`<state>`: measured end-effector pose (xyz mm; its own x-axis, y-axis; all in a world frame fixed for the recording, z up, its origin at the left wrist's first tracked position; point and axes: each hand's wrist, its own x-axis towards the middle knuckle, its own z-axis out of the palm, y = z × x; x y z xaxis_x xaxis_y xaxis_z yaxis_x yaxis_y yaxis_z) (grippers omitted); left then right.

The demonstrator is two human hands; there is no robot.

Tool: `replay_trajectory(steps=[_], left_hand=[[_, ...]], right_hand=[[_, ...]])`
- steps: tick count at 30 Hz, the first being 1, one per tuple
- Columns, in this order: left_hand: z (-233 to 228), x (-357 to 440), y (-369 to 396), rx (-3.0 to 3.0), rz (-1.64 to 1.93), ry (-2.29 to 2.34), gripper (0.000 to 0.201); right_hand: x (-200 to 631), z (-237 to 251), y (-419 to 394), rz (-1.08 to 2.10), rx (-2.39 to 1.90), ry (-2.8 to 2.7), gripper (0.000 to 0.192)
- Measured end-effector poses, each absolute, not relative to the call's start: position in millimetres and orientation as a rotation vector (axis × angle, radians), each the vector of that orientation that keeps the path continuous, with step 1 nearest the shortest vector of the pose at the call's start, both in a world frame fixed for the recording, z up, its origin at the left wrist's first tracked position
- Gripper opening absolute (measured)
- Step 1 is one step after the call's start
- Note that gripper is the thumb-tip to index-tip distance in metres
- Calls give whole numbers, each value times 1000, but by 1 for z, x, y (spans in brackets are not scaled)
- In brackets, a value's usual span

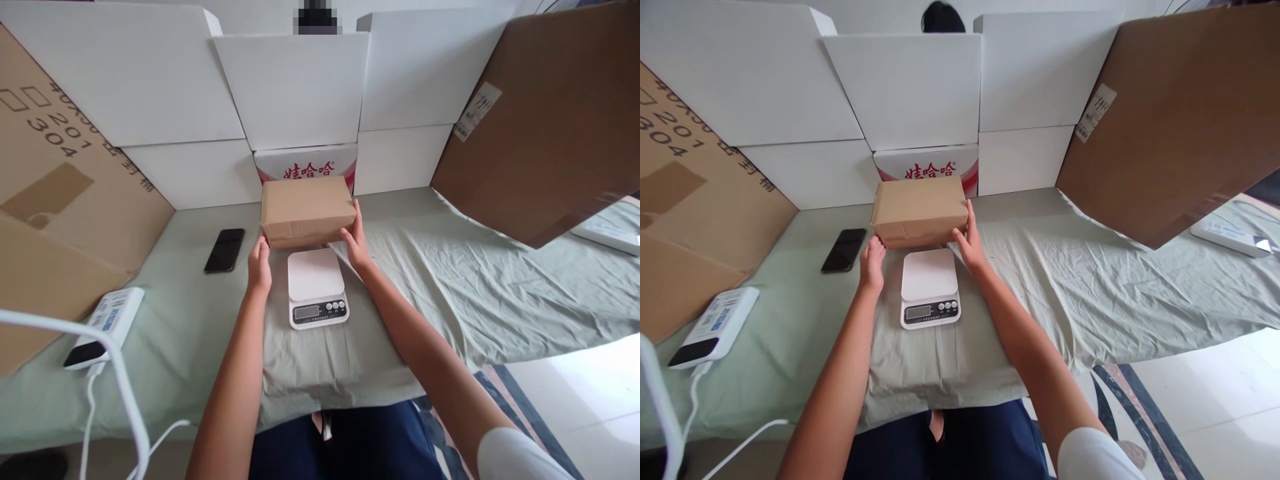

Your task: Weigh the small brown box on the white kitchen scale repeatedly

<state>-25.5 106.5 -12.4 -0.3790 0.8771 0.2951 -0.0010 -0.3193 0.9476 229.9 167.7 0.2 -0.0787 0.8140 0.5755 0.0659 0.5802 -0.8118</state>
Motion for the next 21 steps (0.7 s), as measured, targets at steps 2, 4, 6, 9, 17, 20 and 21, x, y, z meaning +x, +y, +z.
replay_trajectory(steps=[2, 4, 6, 9, 17, 20, 21], left_hand=[[-5, -23, 86, 1240, 1808, 1234, 85], [-3, -18, 59, 1243, 1835, 1202, 88], [-10, -13, 30, 1240, 1812, 1194, 92], [-26, -7, -9, 1245, 1745, 1204, 94], [-37, -3, -39, 1196, 1719, 1289, 99], [-35, -3, -36, 1207, 1711, 1286, 97], [-36, -3, -36, 1210, 1709, 1288, 97]], right_hand=[[233, 5, 154, 696, -759, -1566, 99], [240, 4, 134, 676, -762, -1595, 98], [249, -3, 110, 672, -780, -1605, 97], [262, -18, 75, 707, -791, -1585, 90], [268, -23, 46, 718, -807, -1625, 84], [266, -22, 48, 718, -812, -1613, 84], [266, -22, 48, 721, -813, -1607, 84]])
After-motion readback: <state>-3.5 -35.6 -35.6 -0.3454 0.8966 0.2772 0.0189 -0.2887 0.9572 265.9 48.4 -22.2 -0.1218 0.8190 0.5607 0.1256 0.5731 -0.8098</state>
